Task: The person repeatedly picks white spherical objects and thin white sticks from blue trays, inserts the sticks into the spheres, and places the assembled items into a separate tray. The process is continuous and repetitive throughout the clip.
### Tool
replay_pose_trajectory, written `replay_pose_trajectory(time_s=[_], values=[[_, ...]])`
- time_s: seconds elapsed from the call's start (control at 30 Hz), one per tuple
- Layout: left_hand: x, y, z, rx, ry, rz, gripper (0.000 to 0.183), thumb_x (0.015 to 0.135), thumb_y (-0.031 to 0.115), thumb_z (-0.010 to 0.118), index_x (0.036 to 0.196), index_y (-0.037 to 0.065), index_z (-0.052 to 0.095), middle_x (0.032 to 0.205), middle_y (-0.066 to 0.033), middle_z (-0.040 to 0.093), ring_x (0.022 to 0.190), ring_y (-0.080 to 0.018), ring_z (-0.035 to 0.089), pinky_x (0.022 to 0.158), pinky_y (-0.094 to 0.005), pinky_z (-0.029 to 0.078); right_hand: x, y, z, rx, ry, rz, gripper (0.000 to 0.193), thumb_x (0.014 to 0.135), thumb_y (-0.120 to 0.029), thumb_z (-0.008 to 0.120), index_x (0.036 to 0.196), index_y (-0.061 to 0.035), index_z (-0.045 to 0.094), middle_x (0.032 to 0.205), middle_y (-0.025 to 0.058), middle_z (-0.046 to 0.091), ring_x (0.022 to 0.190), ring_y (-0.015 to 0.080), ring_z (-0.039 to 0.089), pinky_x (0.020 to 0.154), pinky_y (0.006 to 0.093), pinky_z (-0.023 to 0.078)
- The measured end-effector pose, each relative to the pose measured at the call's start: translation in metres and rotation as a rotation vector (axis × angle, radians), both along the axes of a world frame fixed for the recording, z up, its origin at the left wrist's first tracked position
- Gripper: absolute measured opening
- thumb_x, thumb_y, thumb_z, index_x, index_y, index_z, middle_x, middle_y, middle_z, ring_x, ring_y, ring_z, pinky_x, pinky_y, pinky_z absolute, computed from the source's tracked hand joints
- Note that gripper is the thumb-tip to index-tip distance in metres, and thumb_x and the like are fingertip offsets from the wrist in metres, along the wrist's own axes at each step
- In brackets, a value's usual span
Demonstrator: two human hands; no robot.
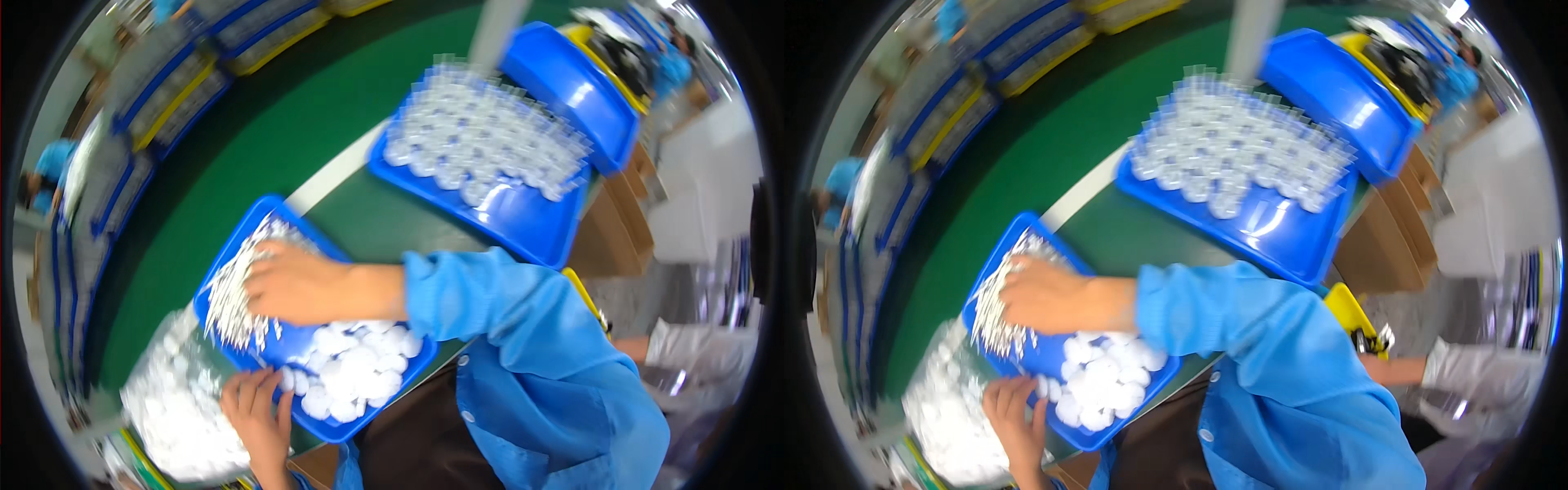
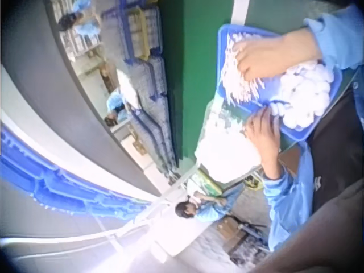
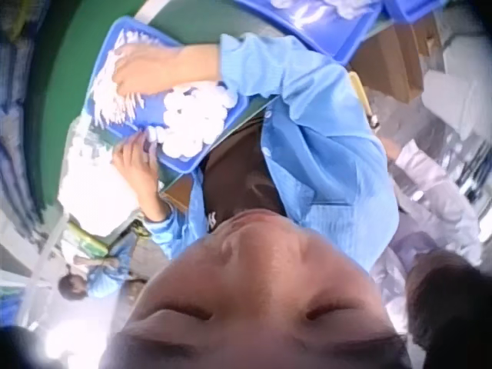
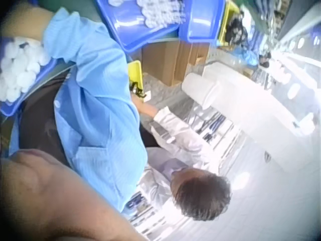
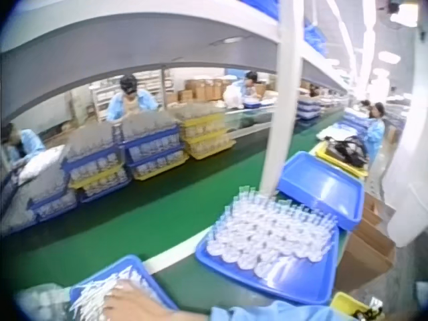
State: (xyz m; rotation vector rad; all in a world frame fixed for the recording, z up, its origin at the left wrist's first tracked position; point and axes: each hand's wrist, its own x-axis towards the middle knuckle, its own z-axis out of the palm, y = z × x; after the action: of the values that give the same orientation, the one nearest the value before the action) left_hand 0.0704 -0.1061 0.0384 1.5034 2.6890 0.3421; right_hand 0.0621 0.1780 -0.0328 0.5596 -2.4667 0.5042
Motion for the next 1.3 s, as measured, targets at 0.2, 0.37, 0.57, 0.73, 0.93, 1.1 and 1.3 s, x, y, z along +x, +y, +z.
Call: replay_pose_trajectory(time_s=[0.2,0.37,0.57,0.73,0.93,1.1,1.3], values=[[-0.017,0.020,0.007,0.194,-0.069,0.028,0.029,0.080,0.001,0.078,0.109,0.005,0.076,0.112,-0.0108,0.076,0.106,-0.0341,0.069,0.097,-0.0476,0.050,0.020,0.016,0.028,-0.526,-0.159,0.068,0.013,0.090,-0.017,0.082,0.103,-0.0127,0.082,0.100,0.0042,0.069,0.102,0.0230,0.069,0.099,0.0420,0.051],[-0.054,0.045,-0.014,0.722,-0.349,0.236,0.023,0.094,0.001,0.074,0.116,0.004,0.078,0.102,-0.0074,0.069,0.092,-0.0177,0.065,0.074,-0.0306,0.049,0.010,0.023,0.032,-0.775,-0.238,0.096,0.015,0.100,-0.010,0.076,0.114,-0.0045,0.080,0.100,0.0051,0.073,0.092,0.0181,0.070,0.081,0.0347,0.054],[-0.065,0.094,-0.026,1.157,-1.019,0.312,0.029,0.103,0.001,0.068,0.132,0.000,0.067,0.109,-0.0018,0.065,0.089,-0.0076,0.057,0.075,-0.0231,0.049,0.009,0.012,0.049,-1.264,-0.549,0.143,0.020,0.102,-0.002,0.072,0.122,-0.0020,0.071,0.093,0.0032,0.074,0.090,0.0108,0.072,0.080,0.0241,0.055],[-0.065,0.092,-0.047,1.190,-0.997,0.290,0.040,0.099,-0.009,0.069,0.137,0.001,0.063,0.117,-0.0040,0.065,0.103,-0.0093,0.065,0.074,-0.0210,0.054,0.013,0.026,0.031,-1.404,-0.565,0.205,0.015,0.103,-0.002,0.072,0.118,0.0012,0.071,0.096,0.0073,0.078,0.082,0.0117,0.073,0.076,0.0255,0.057],[-0.061,0.090,-0.042,1.102,-0.944,0.317,0.039,0.099,-0.010,0.067,0.136,0.000,0.070,0.117,-0.0058,0.063,0.103,-0.0107,0.066,0.078,-0.0227,0.060,0.015,0.011,0.038,-1.013,-0.512,0.067,0.024,0.097,-0.003,0.081,0.121,-0.0003,0.077,0.103,0.0112,0.084,0.089,0.0145,0.080,0.076,0.0258,0.061],[-0.062,0.087,-0.041,1.096,-0.905,0.283,0.036,0.099,-0.011,0.068,0.133,-0.001,0.074,0.118,-0.0075,0.062,0.104,-0.0122,0.067,0.079,-0.0226,0.061,0.018,0.006,0.043,-0.869,-0.437,-0.064,0.017,0.092,-0.005,0.087,0.107,-0.0020,0.081,0.092,0.0079,0.084,0.086,0.0144,0.083,0.072,0.0258,0.063],[-0.063,0.088,-0.042,1.122,-0.874,0.273,0.037,0.099,-0.011,0.068,0.135,-0.001,0.073,0.122,-0.0088,0.063,0.107,-0.0141,0.068,0.082,-0.0241,0.060,0.018,0.003,0.044,-0.905,-0.471,-0.089,0.015,0.094,-0.007,0.085,0.107,-0.0015,0.081,0.079,0.0079,0.082,0.073,0.0129,0.081,0.065,0.0253,0.062]])
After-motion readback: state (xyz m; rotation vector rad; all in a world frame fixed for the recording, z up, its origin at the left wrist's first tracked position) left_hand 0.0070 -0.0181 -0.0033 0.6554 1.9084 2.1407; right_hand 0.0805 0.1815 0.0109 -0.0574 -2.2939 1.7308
